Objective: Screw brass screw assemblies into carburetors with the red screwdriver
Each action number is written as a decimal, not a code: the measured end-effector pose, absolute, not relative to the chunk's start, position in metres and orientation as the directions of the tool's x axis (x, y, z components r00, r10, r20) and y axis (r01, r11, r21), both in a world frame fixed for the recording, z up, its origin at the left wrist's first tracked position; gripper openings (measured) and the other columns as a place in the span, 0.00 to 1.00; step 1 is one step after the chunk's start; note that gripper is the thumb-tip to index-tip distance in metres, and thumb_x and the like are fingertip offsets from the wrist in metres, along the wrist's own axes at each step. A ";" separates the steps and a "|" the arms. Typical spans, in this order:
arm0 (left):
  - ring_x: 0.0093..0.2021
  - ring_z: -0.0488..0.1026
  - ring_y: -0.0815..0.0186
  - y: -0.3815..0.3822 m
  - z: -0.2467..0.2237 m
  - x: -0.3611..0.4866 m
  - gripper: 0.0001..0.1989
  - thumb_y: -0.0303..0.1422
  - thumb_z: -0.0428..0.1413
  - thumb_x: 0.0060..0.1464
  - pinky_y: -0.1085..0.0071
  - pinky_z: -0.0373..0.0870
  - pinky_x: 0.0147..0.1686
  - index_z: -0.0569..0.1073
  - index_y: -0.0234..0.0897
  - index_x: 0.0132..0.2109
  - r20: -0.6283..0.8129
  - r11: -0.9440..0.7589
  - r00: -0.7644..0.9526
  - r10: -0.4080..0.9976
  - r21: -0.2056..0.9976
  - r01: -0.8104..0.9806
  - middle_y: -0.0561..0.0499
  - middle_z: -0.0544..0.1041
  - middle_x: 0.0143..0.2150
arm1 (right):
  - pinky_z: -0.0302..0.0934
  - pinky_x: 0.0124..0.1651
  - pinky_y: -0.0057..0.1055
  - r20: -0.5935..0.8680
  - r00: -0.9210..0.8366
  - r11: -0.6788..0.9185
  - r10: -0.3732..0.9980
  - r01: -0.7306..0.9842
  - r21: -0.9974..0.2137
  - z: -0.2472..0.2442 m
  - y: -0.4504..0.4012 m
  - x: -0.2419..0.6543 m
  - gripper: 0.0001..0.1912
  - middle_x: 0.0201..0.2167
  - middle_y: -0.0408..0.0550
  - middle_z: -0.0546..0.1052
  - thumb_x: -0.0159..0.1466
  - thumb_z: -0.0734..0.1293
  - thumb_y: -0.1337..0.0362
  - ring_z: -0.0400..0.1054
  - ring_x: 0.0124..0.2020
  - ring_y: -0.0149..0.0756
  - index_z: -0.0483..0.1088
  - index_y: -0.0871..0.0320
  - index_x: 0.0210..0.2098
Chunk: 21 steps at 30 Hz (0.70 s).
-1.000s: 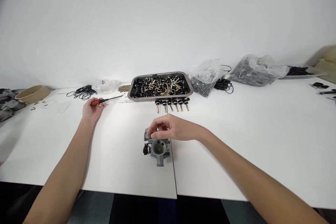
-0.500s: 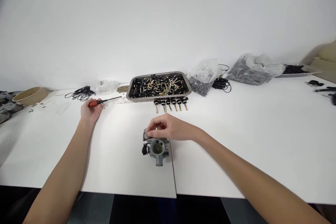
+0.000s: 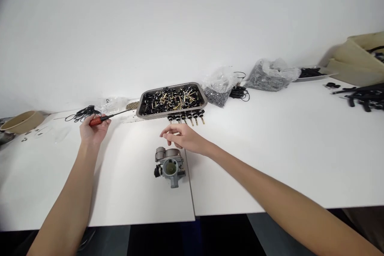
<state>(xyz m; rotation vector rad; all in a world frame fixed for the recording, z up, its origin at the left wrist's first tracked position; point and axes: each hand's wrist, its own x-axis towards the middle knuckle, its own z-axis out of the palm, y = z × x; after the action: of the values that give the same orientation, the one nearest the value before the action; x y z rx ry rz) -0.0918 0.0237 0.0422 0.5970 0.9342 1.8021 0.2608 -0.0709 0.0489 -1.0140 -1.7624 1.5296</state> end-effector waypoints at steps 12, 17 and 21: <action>0.26 0.69 0.69 -0.002 0.060 -0.005 0.07 0.27 0.52 0.50 0.72 0.69 0.23 0.68 0.32 0.25 -0.020 0.003 -0.029 0.999 0.867 -0.499 0.49 0.71 0.26 | 0.60 0.25 0.25 0.058 -0.343 0.143 0.938 0.227 -0.963 0.012 -0.058 0.266 0.17 0.37 0.46 0.71 0.62 0.67 0.54 0.64 0.20 0.21 0.69 0.59 0.46; 0.17 0.61 0.74 -0.009 0.049 0.018 0.11 0.29 0.50 0.53 0.70 0.69 0.23 0.70 0.31 0.24 -0.068 0.114 0.130 0.989 0.911 -0.396 0.46 0.72 0.27 | 0.59 0.24 0.25 0.051 -0.332 0.135 0.942 0.233 -0.963 0.010 -0.056 0.268 0.18 0.37 0.47 0.73 0.59 0.71 0.57 0.65 0.19 0.22 0.71 0.61 0.45; 0.14 0.58 0.76 -0.013 0.049 0.024 0.13 0.29 0.48 0.54 0.69 0.69 0.23 0.70 0.32 0.24 -0.075 0.123 0.142 0.987 0.922 -0.367 0.46 0.73 0.26 | 0.59 0.24 0.26 0.045 -0.329 0.133 0.943 0.252 -0.959 0.009 -0.055 0.267 0.20 0.38 0.48 0.74 0.58 0.72 0.59 0.64 0.18 0.21 0.72 0.62 0.46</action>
<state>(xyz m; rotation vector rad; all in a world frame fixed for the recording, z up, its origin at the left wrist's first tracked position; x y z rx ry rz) 0.0244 -0.0132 0.0490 0.9117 0.8845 1.2038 0.2673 -0.0553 0.0086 -1.1656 -1.7008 1.2318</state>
